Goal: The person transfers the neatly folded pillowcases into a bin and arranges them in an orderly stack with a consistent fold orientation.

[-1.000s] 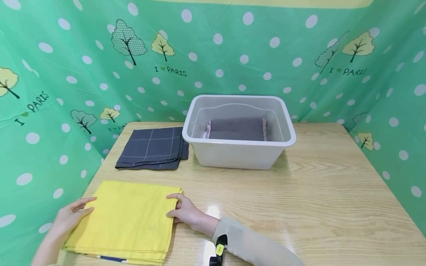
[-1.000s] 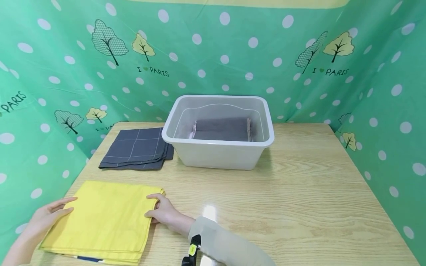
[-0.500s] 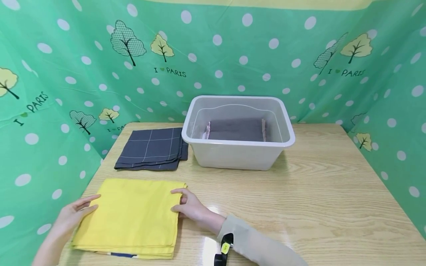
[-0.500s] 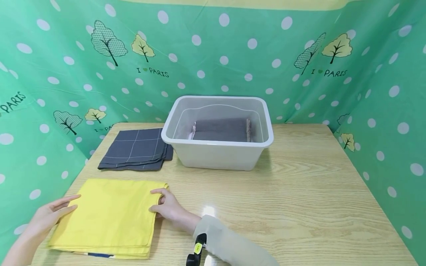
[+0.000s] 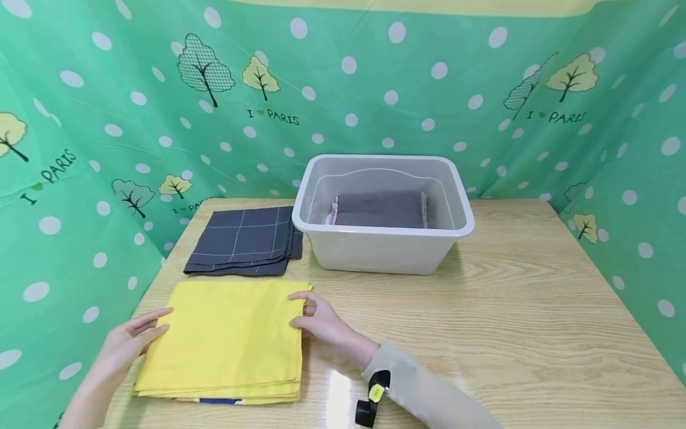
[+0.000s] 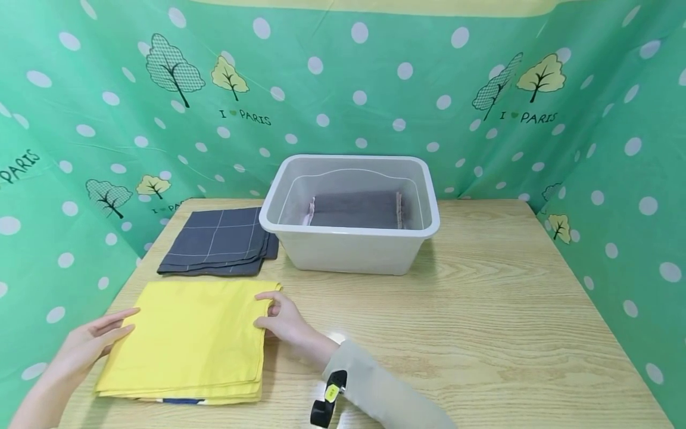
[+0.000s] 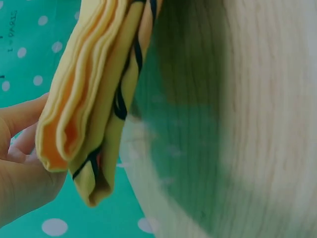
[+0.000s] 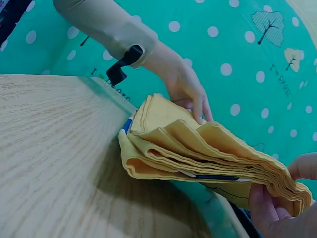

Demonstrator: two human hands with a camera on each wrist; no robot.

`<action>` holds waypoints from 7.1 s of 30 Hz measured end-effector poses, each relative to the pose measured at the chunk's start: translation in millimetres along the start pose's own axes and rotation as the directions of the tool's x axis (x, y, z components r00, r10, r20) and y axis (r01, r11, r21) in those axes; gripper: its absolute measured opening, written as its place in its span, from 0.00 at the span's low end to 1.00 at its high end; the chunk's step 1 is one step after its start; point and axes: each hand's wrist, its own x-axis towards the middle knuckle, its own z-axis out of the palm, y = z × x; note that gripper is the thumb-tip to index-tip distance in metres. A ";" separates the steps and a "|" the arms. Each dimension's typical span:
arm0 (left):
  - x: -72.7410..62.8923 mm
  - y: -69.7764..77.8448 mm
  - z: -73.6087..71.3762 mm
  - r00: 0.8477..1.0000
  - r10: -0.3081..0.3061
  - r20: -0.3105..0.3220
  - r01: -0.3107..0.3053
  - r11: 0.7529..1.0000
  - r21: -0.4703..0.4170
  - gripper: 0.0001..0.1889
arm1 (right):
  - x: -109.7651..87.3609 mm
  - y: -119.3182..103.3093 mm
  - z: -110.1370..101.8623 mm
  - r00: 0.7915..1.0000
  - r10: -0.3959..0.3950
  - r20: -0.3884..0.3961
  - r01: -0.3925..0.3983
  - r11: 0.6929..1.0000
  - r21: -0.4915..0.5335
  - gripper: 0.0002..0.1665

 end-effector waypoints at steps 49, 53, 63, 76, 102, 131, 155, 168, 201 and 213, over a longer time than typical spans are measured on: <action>22.1 44.0 78.0 0.989 0.147 -0.011 -0.139 0.902 -0.409 0.22 | -30.1 -36.8 -88.1 0.996 -0.022 -0.091 0.012 0.994 -0.108 0.27; 36.2 33.6 86.8 0.984 0.176 -0.019 -0.167 0.892 -0.420 0.22 | -35.0 -40.4 -94.5 0.993 -0.018 -0.113 0.003 0.992 -0.128 0.26; -20.1 126.2 97.7 0.993 0.102 0.057 -0.073 0.922 -0.379 0.19 | -48.7 -50.7 -110.8 0.989 -0.036 -0.140 0.010 0.984 -0.179 0.25; -29.4 159.3 114.9 0.989 0.089 0.122 -0.033 0.914 -0.404 0.25 | -69.0 -64.4 -132.0 0.983 -0.068 -0.173 0.026 0.973 -0.231 0.25; -45.1 197.3 134.5 0.960 0.185 0.211 -0.067 0.880 -0.470 0.23 | -110.7 -91.3 -167.0 0.980 -0.110 -0.167 0.047 0.939 -0.340 0.18; -72.9 231.2 130.5 0.932 0.296 0.208 -0.126 0.805 -0.580 0.21 | -142.5 -127.0 -184.6 0.967 -0.183 -0.180 0.128 0.951 -0.281 0.19; -52.8 271.6 125.6 0.930 0.313 0.193 -0.146 0.796 -0.588 0.21 | -119.2 -164.6 -198.3 0.964 -0.133 -0.230 0.068 0.960 -0.273 0.20; -29.1 293.7 123.8 0.941 0.254 0.224 -0.103 0.845 -0.525 0.20 | -100.2 -184.5 -204.6 0.944 -0.100 -0.314 -0.034 0.918 -0.396 0.22; 42.8 340.6 127.0 0.966 0.178 0.190 -0.069 0.879 -0.472 0.20 | -46.2 -223.4 -228.0 0.921 0.025 -0.388 -0.159 0.935 -0.316 0.36; 65.6 356.2 131.9 0.979 0.080 0.187 0.020 0.877 -0.480 0.19 | -26.7 -233.4 -238.2 0.916 0.036 -0.400 -0.149 0.956 -0.255 0.35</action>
